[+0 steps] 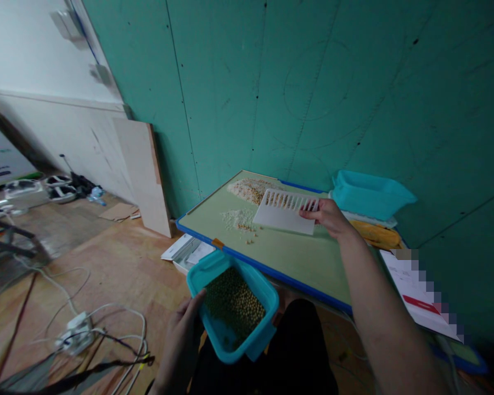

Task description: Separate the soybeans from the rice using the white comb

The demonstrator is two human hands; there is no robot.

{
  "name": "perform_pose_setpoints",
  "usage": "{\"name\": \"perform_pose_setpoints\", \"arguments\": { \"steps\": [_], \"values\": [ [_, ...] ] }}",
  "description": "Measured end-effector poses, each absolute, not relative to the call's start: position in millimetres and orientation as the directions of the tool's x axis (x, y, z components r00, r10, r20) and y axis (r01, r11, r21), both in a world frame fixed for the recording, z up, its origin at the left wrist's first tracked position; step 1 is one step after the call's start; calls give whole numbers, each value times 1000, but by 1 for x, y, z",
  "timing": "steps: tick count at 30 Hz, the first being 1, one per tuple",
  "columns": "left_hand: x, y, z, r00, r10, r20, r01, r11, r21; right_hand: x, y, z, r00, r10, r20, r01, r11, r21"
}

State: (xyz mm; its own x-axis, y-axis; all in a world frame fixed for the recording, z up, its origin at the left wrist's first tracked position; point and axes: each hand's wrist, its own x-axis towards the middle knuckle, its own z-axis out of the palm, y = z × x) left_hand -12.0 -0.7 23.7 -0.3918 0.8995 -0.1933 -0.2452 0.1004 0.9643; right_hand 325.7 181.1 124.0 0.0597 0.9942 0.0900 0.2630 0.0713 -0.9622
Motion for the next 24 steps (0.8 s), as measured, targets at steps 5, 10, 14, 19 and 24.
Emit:
{"name": "perform_pose_setpoints", "arguments": {
  "steps": [5, 10, 14, 19, 24],
  "values": [
    [-13, -1, 16, -289, 907, -306, -336, 204, 920, 337, 181, 125, 84, 994, 65, 277, 39, -960],
    [-13, -1, 15, -278, 900, -337, -352, 231, 907, 342, 178, 127, 71, 997, 7, 277, -13, -961],
    [-14, 0, 14, -256, 895, -364, -366, 259, 894, 341, 177, 127, 19, 1000, -1, 287, -7, -958],
    [-18, 0, 11, -214, 932, -294, -272, 232, 934, 344, 176, 127, 29, 1000, 9, 240, 1, -971],
    [-17, 0, 13, -232, 941, -245, -230, 192, 954, 348, 179, 124, 108, 994, 20, 251, -8, -968]
  ]
}}
